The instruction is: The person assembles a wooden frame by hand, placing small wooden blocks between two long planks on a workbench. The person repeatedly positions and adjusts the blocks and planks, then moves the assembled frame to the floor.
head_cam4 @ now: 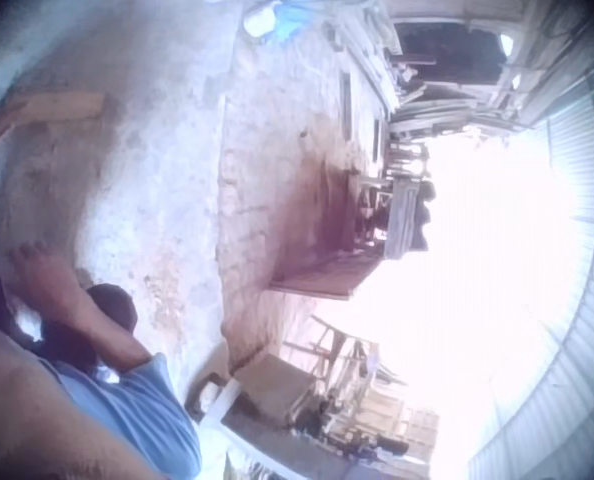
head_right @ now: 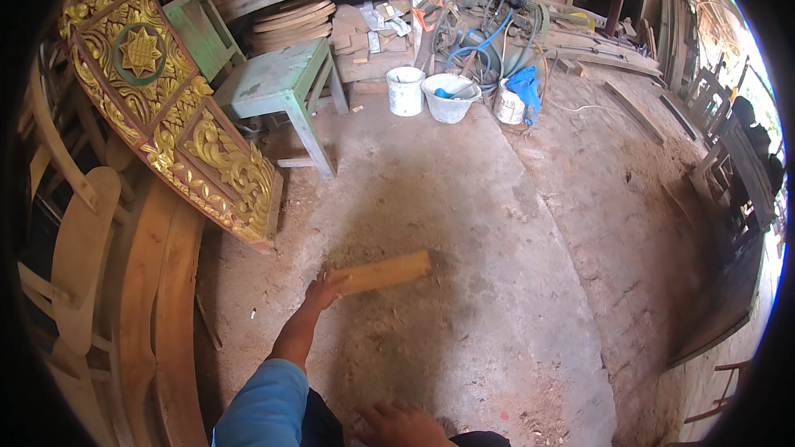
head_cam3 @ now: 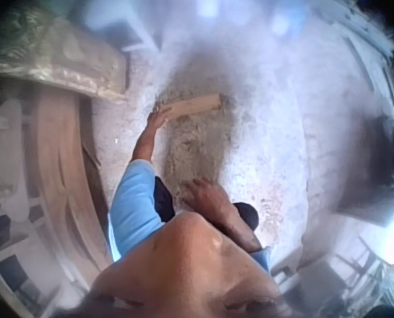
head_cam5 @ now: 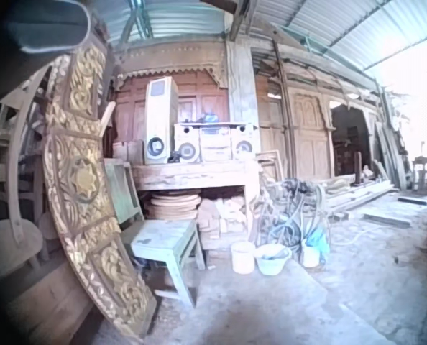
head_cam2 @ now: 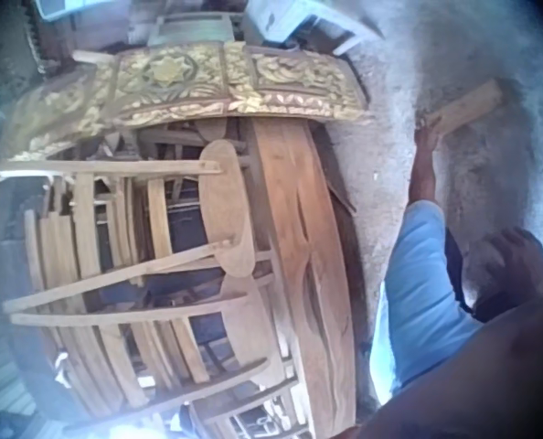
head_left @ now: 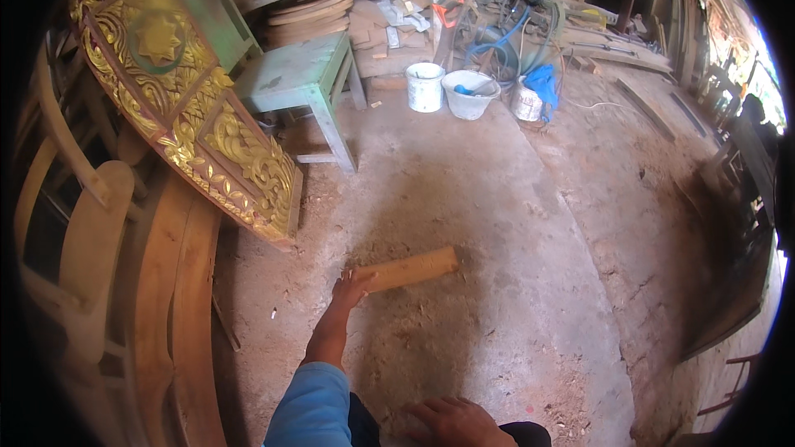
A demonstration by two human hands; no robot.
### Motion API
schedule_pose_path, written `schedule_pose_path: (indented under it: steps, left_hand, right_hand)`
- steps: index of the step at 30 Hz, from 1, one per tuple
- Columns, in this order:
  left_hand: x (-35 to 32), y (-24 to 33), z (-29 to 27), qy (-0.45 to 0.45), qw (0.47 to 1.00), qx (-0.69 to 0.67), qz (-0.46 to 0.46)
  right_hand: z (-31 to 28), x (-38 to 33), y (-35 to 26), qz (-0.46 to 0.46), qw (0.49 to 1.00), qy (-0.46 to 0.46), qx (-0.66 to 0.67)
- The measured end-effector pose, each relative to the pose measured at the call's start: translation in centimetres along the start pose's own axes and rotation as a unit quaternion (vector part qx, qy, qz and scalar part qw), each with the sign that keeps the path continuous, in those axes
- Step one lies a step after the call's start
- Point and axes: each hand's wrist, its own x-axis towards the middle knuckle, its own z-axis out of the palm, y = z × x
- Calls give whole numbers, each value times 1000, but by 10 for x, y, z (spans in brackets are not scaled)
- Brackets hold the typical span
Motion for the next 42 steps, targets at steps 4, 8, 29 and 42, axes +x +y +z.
schedule_pose_path:
  steps: [4, 8, 29, 42]
  left_hand:
    - [-3, 13, 10, 5, 998, 31, -45]
    - [-4, 30, 1, 1, 996, 43, -79]
    - [-388, 243, -287, -414, 856, -293, -103]
    - [-256, 294, -539, 32, 910, -411, -33]
  right_hand:
    - [5, 4, 1, -26, 1000, 2, 10]
    - [16, 18, 7, -43, 998, -43, 15]
    - [38, -161, -11, 202, 950, -72, 229]
    - [-237, -306, 67, 410, 862, 107, 279]
